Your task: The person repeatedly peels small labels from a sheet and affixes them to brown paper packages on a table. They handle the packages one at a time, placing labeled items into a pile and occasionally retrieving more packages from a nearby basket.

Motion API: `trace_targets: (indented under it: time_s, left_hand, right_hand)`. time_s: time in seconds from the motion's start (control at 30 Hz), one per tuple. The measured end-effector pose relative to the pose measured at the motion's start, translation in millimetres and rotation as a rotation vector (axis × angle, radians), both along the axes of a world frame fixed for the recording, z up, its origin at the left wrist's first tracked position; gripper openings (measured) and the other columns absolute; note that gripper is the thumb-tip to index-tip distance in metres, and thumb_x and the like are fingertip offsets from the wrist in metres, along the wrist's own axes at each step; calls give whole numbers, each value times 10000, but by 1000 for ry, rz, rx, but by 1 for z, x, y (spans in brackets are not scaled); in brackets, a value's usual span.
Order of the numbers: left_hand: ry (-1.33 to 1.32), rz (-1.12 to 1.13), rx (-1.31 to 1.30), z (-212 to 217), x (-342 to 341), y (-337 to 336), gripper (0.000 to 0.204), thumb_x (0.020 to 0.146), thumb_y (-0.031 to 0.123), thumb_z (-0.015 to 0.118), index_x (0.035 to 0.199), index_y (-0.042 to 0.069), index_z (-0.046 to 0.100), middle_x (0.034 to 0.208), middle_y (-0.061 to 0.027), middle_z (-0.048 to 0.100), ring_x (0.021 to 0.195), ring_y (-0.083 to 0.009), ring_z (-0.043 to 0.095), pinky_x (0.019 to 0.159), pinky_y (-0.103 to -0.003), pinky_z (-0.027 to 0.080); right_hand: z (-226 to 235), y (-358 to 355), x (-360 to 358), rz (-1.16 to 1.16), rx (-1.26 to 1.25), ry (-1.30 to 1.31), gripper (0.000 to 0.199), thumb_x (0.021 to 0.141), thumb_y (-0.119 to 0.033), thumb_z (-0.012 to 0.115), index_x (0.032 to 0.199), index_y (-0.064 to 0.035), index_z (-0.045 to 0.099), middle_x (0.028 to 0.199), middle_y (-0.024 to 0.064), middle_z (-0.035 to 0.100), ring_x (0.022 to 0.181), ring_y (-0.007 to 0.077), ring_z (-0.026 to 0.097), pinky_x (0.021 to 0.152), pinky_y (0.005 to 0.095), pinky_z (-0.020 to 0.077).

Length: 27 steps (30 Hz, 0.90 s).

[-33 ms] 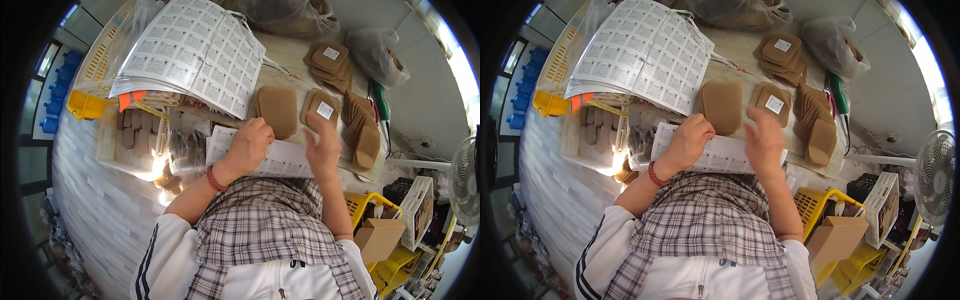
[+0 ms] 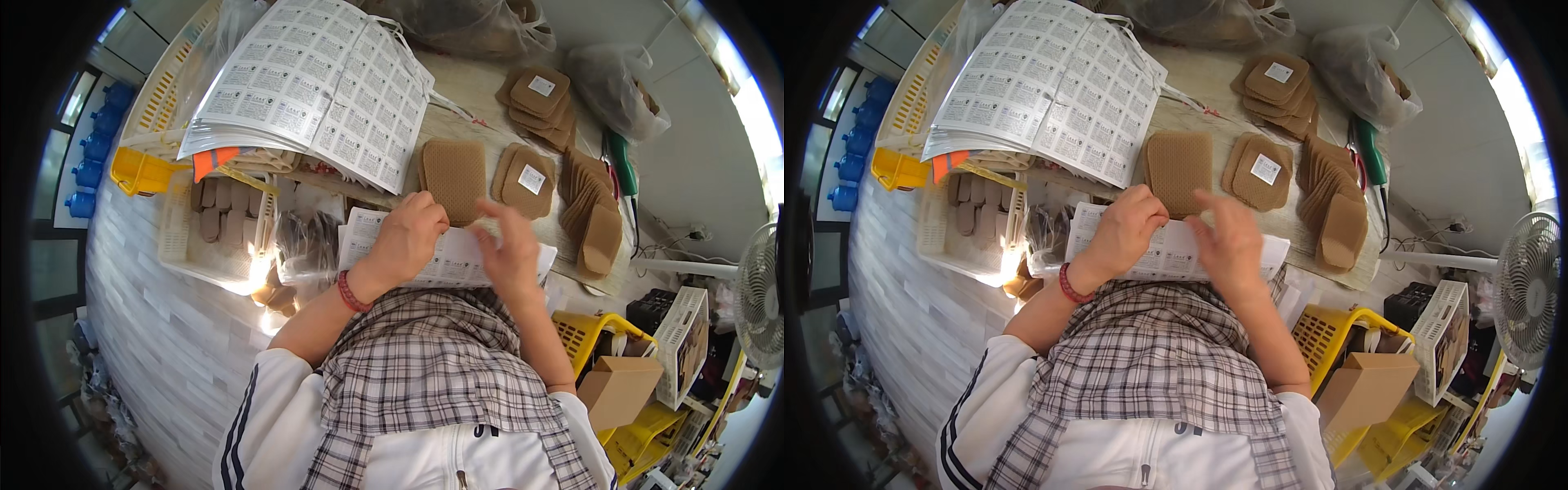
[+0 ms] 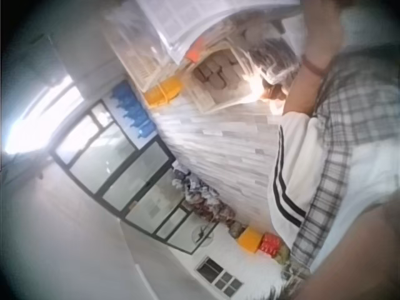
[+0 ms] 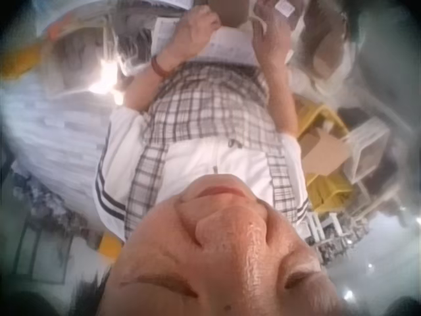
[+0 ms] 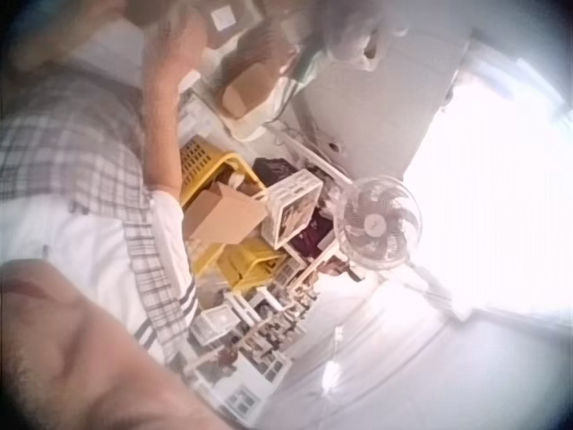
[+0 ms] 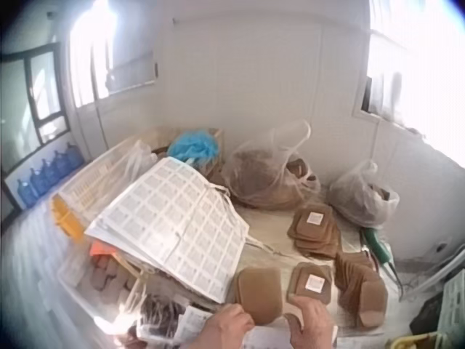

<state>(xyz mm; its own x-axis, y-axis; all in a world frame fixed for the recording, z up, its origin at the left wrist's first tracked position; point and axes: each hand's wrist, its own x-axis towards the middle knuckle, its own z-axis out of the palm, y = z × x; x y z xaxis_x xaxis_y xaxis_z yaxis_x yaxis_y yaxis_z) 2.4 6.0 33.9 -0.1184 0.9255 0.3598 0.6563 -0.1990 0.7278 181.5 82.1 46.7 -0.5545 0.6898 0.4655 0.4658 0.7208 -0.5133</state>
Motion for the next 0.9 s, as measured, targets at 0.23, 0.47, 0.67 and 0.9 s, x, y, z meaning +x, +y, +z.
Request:
trace_targets:
  time_s: [0.23,0.47,0.67,0.9]
  left_hand:
    - [69,39,3,2,-16,-17,87,844,41,678,926,12,680,827,-117,610,806,-302,595,716,-384,471]
    - [-182,53,-248,-8,-22,-26,91,844,58,701,901,-12,690,806,-113,639,768,-258,623,702,-349,486]
    - [-249,51,-309,-14,-24,-24,94,859,46,688,922,-21,703,820,-107,656,754,-203,635,686,-313,488]
    - [-289,16,-386,-9,-30,-25,105,862,56,687,924,-26,701,816,-95,655,747,-178,630,689,-295,488]
  right_hand:
    - [-33,-14,-11,43,-181,164,160,751,-88,793,896,-119,734,853,26,672,775,233,612,717,347,468]
    - [-34,-12,-12,135,102,88,177,728,-60,777,890,-124,743,886,24,664,824,243,628,814,385,506]
    - [-43,-17,-12,146,246,69,201,720,-34,757,907,-102,724,932,44,667,857,267,634,864,426,535]
    - [-45,-20,-18,166,19,203,174,747,20,728,878,-53,639,1006,88,656,915,306,609,876,415,531]
